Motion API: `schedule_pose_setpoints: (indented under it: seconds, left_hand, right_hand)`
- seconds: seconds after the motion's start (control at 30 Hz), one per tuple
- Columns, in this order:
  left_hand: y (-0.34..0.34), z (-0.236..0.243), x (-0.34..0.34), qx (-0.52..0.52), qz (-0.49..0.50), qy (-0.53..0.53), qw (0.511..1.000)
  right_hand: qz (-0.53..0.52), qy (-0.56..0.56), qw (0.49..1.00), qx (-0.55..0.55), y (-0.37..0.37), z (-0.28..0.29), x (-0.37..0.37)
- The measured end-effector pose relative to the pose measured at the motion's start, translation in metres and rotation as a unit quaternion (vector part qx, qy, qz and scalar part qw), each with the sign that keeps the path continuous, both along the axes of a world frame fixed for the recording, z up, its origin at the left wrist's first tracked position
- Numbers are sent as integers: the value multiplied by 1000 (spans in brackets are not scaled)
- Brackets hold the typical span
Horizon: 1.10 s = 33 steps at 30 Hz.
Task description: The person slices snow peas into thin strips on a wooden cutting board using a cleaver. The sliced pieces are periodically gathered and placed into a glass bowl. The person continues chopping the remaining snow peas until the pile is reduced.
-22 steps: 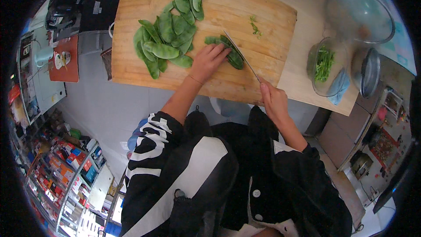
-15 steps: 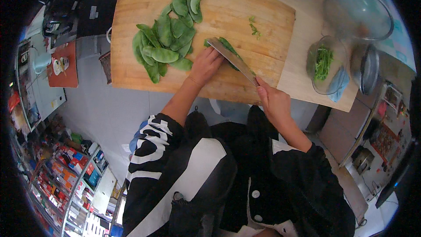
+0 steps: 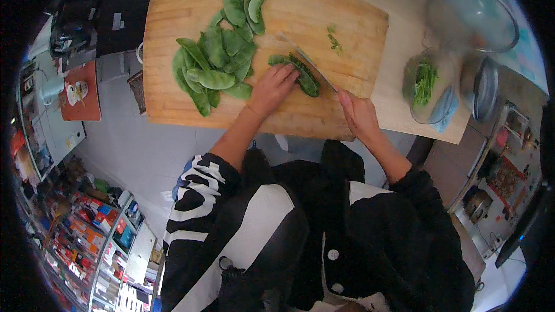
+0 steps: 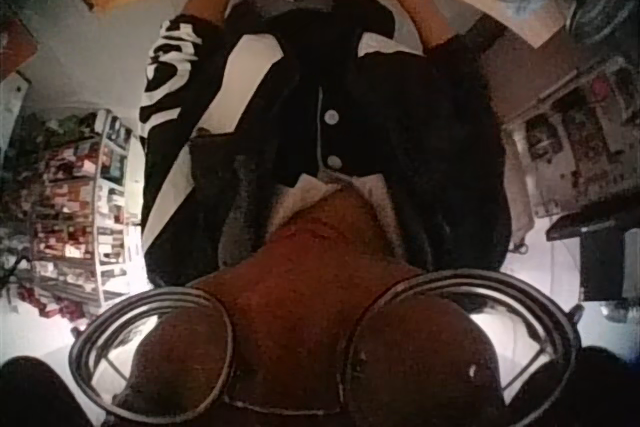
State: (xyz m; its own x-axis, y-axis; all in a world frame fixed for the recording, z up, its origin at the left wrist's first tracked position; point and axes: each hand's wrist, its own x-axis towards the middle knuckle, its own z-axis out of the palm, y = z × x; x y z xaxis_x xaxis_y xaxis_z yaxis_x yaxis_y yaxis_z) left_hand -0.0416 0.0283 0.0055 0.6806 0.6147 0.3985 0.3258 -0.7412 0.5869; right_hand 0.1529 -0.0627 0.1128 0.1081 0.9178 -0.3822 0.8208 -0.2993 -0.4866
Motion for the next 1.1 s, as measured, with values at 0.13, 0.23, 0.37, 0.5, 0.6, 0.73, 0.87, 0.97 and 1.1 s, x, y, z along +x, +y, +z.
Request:
schedule_pose_setpoints:
  seconds: [0.13,0.23,0.37,0.5,0.6,0.73,0.87,0.97,1.1]
  left_hand:
    - [0,-1,-3,-4,17,40,999]
    - [1,-4,-4,-1,16,23,1000]
    - [1,-7,-2,-7,3,30,1000]
    - [2,-7,0,4,7,18,1000]
    - [1,-6,-1,14,6,17,1000]
    - [2,-8,-2,24,2,-9,1000]
    - [1,-10,-4,18,0,1,1000]
    - [0,-9,-6,9,-6,9,1000]
    - [0,-7,-4,14,-4,10,1000]
  right_hand:
    - [9,-20,998,-62,-20,30,6]
    - [28,-67,991,-110,-23,40,4]
    - [66,-93,990,-87,-9,15,-4]
    - [60,-63,996,11,4,-12,-6]
    - [64,-55,996,7,-3,5,10]
    - [46,-43,991,-121,-18,45,23]
    - [67,-64,986,-142,-6,33,10]
    - [70,-44,996,-25,13,-9,-12]
    - [74,-21,997,15,13,-13,2]
